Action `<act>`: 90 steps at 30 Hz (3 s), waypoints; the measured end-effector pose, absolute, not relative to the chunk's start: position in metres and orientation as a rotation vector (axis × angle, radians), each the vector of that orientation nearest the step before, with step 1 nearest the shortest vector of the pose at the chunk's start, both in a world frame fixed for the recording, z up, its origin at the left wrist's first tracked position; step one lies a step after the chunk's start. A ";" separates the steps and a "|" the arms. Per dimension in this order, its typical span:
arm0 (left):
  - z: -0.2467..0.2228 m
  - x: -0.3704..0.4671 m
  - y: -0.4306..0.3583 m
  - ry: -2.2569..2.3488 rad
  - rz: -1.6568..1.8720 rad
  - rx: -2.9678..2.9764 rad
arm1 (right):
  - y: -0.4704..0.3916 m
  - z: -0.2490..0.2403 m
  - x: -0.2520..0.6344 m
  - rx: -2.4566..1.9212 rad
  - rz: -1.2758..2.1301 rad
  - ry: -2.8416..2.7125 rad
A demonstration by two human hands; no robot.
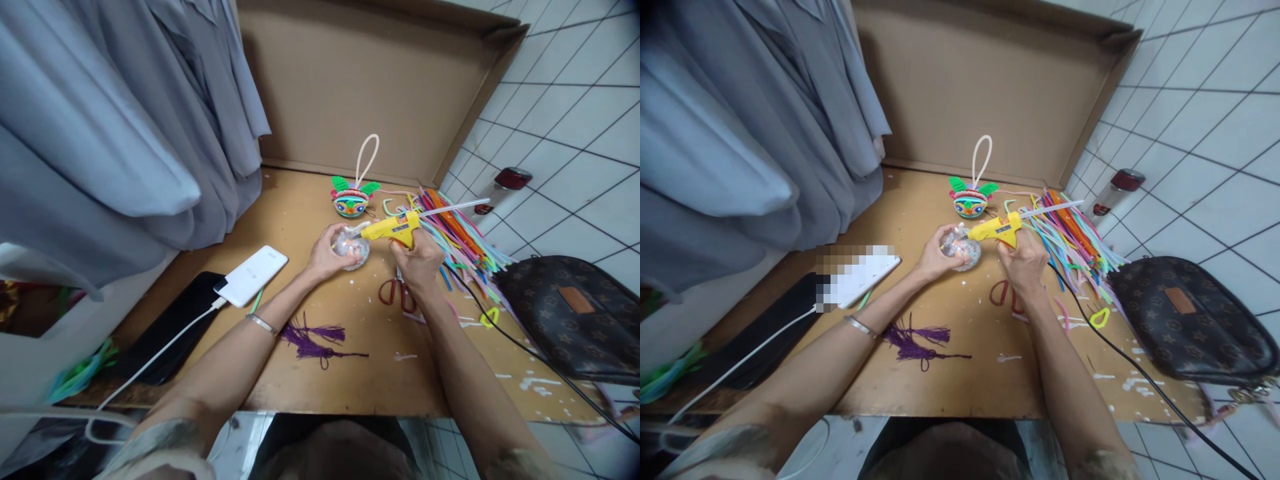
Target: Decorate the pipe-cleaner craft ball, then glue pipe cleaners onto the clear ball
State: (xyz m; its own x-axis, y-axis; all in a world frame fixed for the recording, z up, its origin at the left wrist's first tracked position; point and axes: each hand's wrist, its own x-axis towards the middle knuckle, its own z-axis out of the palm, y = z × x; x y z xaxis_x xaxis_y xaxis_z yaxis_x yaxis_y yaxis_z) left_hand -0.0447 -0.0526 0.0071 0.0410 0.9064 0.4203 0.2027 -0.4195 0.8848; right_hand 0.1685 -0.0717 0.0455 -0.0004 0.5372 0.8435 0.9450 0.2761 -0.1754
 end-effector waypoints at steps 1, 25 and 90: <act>0.007 -0.045 -0.053 1.125 1.423 1.692 | -0.072 0.046 0.168 -1.383 -0.579 -1.659; 0.007 -0.044 -0.053 1.129 1.435 1.687 | -0.072 0.048 0.169 -1.398 -0.582 -1.638; 0.006 -0.043 -0.053 1.107 1.418 1.694 | -0.070 0.047 0.168 -1.452 -0.354 -1.639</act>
State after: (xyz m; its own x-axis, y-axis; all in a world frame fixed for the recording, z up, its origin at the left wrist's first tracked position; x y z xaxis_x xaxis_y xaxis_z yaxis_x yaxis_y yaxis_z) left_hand -0.0434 -0.0529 0.0061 0.0545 0.9045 0.4231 0.1909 -0.4253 0.8847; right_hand 0.1682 -0.0698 0.0471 0.0844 0.6483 0.7567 0.9026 0.2719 -0.3336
